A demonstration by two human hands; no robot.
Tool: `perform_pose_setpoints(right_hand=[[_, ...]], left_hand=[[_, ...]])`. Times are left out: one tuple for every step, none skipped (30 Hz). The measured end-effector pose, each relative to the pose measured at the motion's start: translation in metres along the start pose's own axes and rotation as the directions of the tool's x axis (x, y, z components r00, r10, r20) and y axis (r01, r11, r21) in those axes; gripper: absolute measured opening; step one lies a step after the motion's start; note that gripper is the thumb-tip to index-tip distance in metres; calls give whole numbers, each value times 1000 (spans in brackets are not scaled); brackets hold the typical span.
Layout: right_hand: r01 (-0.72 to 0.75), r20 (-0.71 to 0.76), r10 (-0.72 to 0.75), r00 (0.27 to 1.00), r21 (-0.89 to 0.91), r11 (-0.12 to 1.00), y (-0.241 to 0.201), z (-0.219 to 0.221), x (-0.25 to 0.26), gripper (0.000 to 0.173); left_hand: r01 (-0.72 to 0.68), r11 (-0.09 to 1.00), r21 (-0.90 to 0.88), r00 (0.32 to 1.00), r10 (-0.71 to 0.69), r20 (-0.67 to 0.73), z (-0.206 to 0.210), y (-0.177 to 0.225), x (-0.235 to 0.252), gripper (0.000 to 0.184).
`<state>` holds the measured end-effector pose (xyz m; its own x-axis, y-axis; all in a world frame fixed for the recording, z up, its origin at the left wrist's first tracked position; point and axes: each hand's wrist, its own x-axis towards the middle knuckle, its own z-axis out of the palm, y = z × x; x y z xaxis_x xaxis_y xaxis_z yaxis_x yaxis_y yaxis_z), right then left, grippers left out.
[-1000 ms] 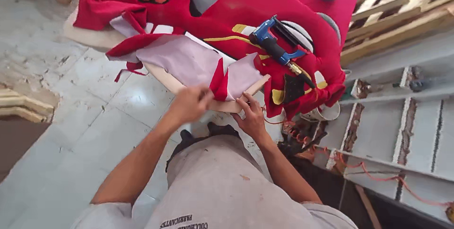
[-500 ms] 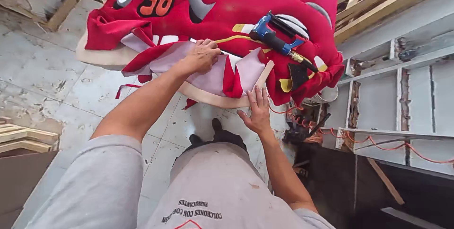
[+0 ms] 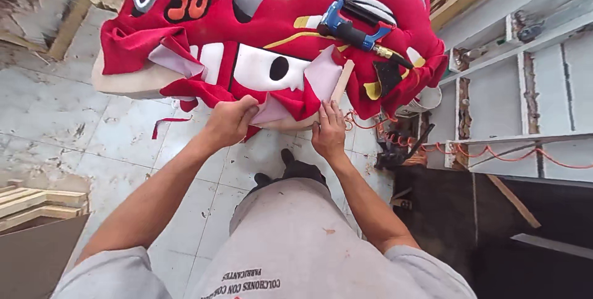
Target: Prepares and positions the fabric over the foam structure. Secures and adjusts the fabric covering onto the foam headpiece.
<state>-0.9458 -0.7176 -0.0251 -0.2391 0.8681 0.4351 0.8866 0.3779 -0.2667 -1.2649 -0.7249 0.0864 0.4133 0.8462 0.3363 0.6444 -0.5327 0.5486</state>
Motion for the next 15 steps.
perform_pose_setpoints(right_hand=[[4, -15, -4, 1000, 12, 1000, -3, 2, -2, 47], [3, -29, -3, 1000, 16, 1000, -4, 3, -3, 47], [-4, -39, 4, 999, 16, 1000, -6, 3, -4, 49], [-7, -61, 8, 998, 15, 1000, -9, 2, -6, 50], [-2, -93, 3, 996, 20, 1000, -13, 2, -9, 48], [13, -131, -8, 991, 33, 999, -18, 3, -12, 46], [32, -167, -23, 986, 55, 998, -24, 4, -15, 40], [49, -193, -33, 981, 79, 996, -29, 7, -18, 34], [61, -209, -40, 977, 95, 994, -34, 11, -21, 29], [66, -215, -43, 976, 100, 993, -37, 14, -23, 25], [65, -212, -42, 976, 99, 993, -38, 18, -23, 24], [57, -207, -36, 978, 98, 993, -40, 19, -22, 25], [48, -196, -28, 980, 99, 994, -41, 19, -21, 28], [41, -187, -22, 982, 97, 994, -43, 20, -20, 32], [40, -183, -23, 983, 90, 995, -45, 20, -20, 35]], left_hand=[[3, 1000, 18, 1000, -2, -9, -1, 1, 1, 33], [-1, 999, 48, 1000, 2, -14, -2, 3, 4, 39], [6, 996, 93, 1000, -5, -9, -2, 8, 6, 50], [26, 989, 146, 1000, -27, 7, -1, 14, 10, 61], [58, 977, 206, 998, -64, 21, 3, 20, 16, 69], [107, 958, 267, 992, -122, 41, 8, 26, 23, 70], [165, 937, 310, 978, -196, 73, 11, 31, 31, 65], [215, 920, 328, 960, -261, 103, 15, 34, 41, 55], [256, 915, 312, 940, -311, 139, 17, 35, 52, 41], [291, 916, 275, 922, -346, 176, 19, 34, 62, 32], [314, 926, 211, 915, -354, 191, 18, 34, 71, 29], [319, 939, 130, 926, -338, 170, 17, 34, 79, 28], [306, 951, 46, 942, -309, 127, 16, 34, 86, 27], [283, 959, -20, 956, -281, 81, 13, 35, 92, 27], [254, 965, -69, 967, -251, 47, 11, 35, 97, 26]])
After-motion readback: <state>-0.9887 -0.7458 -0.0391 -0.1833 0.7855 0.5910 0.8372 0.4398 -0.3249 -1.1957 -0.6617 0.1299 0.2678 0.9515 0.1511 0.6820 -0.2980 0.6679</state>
